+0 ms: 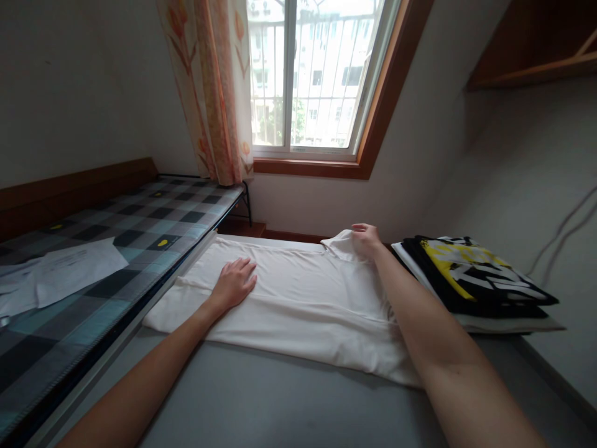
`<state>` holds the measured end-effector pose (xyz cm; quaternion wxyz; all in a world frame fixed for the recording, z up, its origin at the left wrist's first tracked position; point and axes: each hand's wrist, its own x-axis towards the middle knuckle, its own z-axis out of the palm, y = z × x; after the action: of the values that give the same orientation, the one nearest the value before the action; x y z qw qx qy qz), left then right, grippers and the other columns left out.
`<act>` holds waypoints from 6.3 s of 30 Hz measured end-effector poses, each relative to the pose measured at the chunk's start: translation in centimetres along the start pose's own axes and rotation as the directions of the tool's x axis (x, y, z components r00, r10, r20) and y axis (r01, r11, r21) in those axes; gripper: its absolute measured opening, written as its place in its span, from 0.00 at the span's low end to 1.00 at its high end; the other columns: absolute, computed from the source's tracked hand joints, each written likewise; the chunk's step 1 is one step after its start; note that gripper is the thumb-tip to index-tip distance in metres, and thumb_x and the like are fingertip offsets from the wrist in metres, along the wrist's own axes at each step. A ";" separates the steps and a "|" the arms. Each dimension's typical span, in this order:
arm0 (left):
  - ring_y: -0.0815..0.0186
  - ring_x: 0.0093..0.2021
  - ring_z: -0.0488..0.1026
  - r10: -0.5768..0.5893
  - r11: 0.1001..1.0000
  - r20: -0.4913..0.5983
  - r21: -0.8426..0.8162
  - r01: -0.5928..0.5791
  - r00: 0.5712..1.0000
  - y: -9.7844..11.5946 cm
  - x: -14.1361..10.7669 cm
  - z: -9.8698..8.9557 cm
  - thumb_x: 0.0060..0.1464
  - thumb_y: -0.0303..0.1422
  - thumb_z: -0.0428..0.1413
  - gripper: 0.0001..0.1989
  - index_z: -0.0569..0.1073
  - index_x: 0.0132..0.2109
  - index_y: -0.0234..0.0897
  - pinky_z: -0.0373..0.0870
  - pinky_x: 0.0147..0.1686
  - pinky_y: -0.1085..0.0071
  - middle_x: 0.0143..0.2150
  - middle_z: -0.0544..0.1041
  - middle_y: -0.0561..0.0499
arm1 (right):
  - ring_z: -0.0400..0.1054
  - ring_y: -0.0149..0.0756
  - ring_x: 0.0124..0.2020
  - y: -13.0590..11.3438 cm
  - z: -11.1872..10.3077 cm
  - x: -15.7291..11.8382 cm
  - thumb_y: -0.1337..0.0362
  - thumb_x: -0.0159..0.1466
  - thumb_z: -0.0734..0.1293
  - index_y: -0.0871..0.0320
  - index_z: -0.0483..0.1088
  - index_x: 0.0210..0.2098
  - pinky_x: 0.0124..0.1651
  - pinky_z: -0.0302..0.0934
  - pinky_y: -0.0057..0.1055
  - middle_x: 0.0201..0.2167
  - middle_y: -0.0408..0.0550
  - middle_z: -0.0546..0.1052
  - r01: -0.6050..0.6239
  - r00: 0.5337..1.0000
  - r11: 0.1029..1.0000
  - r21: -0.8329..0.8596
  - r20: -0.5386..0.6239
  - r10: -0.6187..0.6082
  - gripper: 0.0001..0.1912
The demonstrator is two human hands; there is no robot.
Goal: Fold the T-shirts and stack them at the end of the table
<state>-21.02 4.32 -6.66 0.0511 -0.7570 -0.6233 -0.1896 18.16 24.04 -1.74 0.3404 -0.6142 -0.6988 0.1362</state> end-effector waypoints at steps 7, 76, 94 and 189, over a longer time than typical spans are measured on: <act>0.55 0.61 0.64 0.005 1.000 -0.003 0.016 -0.005 1.000 -0.2 0.1 0.0 0.61 0.38 0.49 0.18 0.72 0.55 0.41 0.58 0.60 0.55 0.61 0.70 0.43 | 0.71 0.37 0.37 -1.6 -6.4 -6.3 0.58 0.51 0.71 0.60 0.66 0.59 0.39 0.64 0.32 0.37 0.50 0.78 0.044 0.924 0.868 0.494 0.310 -0.223 0.36; 0.69 0.33 0.68 0.396 0.697 0.268 -0.710 -0.098 0.879 14.1 12.8 4.2 0.36 0.23 0.62 0.25 0.76 0.46 0.37 0.69 0.34 0.74 0.33 0.69 0.55 | 0.63 0.38 0.33 -1.5 -0.8 -16.8 0.58 0.63 0.63 0.55 0.65 0.28 0.42 0.58 0.34 0.28 0.46 0.69 0.361 0.923 0.927 -0.097 -0.104 -0.371 0.09; 0.61 0.43 0.73 0.258 0.937 0.105 -0.270 -0.223 0.960 16.5 10.6 3.1 0.48 0.20 0.53 0.20 0.75 0.47 0.43 0.66 0.43 0.69 0.41 0.77 0.49 | 0.63 0.34 0.29 -2.3 -1.2 -17.8 0.73 0.53 0.61 0.57 0.70 0.37 0.36 0.55 0.28 0.29 0.44 0.73 0.445 0.888 0.890 -0.103 0.181 -0.423 0.13; 0.60 0.57 0.68 0.123 0.957 -0.203 0.282 -0.063 0.971 -12.0 4.5 -8.3 0.64 0.34 0.42 0.15 0.71 0.48 0.36 0.58 0.57 0.60 0.54 0.76 0.49 | 0.68 0.41 0.41 0.1 -8.7 -11.3 0.69 0.63 0.58 0.59 0.73 0.37 0.45 0.60 0.33 0.37 0.53 0.76 0.313 0.927 0.869 -0.383 -0.076 -0.367 0.12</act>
<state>-33.73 8.52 0.66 0.2320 -0.7458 -0.5976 -0.1811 23.97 11.30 1.09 0.2895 -0.5420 -0.7821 -0.1034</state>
